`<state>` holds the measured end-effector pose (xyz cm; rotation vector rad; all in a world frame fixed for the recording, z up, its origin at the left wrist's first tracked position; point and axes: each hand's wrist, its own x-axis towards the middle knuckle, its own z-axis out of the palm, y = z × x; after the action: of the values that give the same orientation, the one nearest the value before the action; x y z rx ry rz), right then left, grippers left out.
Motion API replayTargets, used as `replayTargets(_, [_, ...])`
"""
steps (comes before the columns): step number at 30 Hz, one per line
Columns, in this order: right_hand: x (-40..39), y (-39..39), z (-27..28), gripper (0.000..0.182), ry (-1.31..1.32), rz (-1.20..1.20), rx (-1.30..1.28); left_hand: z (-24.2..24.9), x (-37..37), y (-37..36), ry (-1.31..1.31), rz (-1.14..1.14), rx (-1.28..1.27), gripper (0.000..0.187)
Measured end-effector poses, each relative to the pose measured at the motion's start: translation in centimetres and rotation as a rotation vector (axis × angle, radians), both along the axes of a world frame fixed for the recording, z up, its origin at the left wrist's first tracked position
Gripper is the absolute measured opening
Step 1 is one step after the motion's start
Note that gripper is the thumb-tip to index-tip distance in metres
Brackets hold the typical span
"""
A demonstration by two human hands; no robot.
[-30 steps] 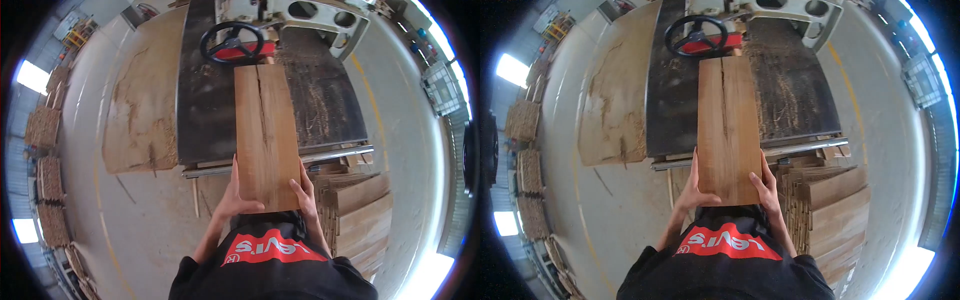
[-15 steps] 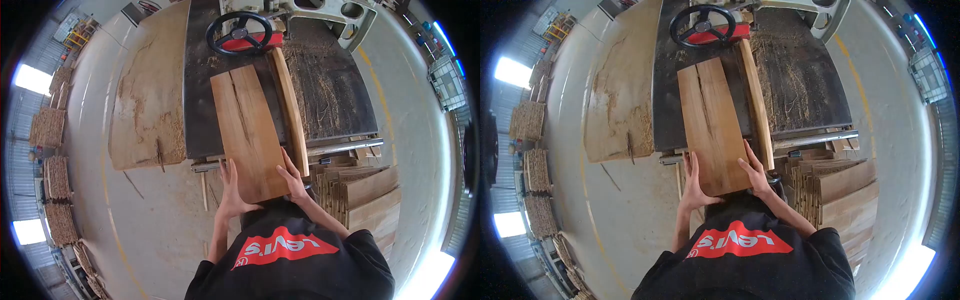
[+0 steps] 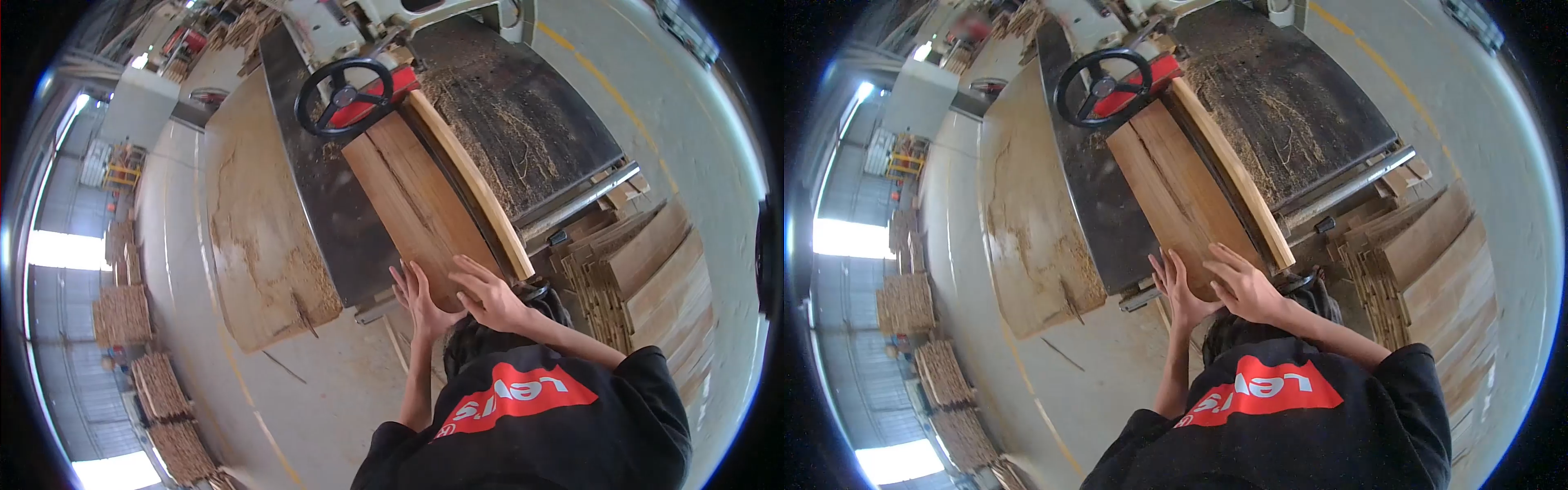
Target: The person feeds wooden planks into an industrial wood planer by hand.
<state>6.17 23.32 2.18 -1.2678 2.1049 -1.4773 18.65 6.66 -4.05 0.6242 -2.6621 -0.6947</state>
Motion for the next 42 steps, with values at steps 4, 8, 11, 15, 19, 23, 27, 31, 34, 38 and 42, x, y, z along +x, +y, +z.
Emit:
replayTargets(4, [-0.9, -1.6, -2.4, 0.037, 0.162, 0.058, 0.077, 0.2, -1.5, -2.7, -0.068, -0.071, -0.05, 0.161])
replayTargets(8, [-2.4, -4.4, -4.7, 0.039, 0.225, -0.03, 0.086, -0.5, -3.3, -4.9, -0.082, -0.086, -0.049, 0.165])
replayTargets(11, [-3.8, -7.3, -5.9, 0.038, 0.204, -0.128, 0.043, -0.2, -5.0, -6.4, -0.127, -0.071, -0.101, 0.162])
replayTargets(15, [-5.3, -11.6, -7.7, 0.032, 0.185, -0.317, -0.034, 0.8, -7.7, -8.8, -0.189, -0.078, -0.151, 0.162])
replayTargets(19, [-5.9, -14.3, -7.3, 0.024, 0.087, -0.492, -0.002, 1.3, -9.1, -10.3, -0.223, -0.081, -0.183, 0.162])
replayTargets(23, [-7.7, -16.5, -7.9, 0.02, 0.259, -0.562, -0.035, 0.5, -10.9, -12.6, -0.201, -0.085, -0.184, 0.162])
replayTargets(27, [-9.8, -19.2, -8.0, 0.02, 0.368, -0.567, -0.039, 1.2, -13.1, -14.7, -0.271, -0.036, -0.142, 0.162])
replayTargets(31, [-11.9, -21.1, -8.6, 0.018, 0.397, -0.573, -0.063, 0.3, -14.7, -16.5, -0.203, -0.008, -0.102, 0.167])
replayTargets(34, [-13.3, -22.7, -8.8, 0.016, 0.32, -0.565, -0.06, -1.0, -15.5, -17.4, -0.109, 0.032, -0.141, 0.161])
replayTargets(38, [-15.6, -25.4, -8.8, 0.015, 0.33, -0.575, -0.088, -3.8, -14.0, -15.3, 0.139, 0.165, -0.163, 0.147])
replayTargets(42, [-18.0, -27.2, -8.0, 0.017, 0.226, -0.495, -0.057, -4.8, -11.2, -11.4, 0.283, 0.229, -0.107, 0.122])
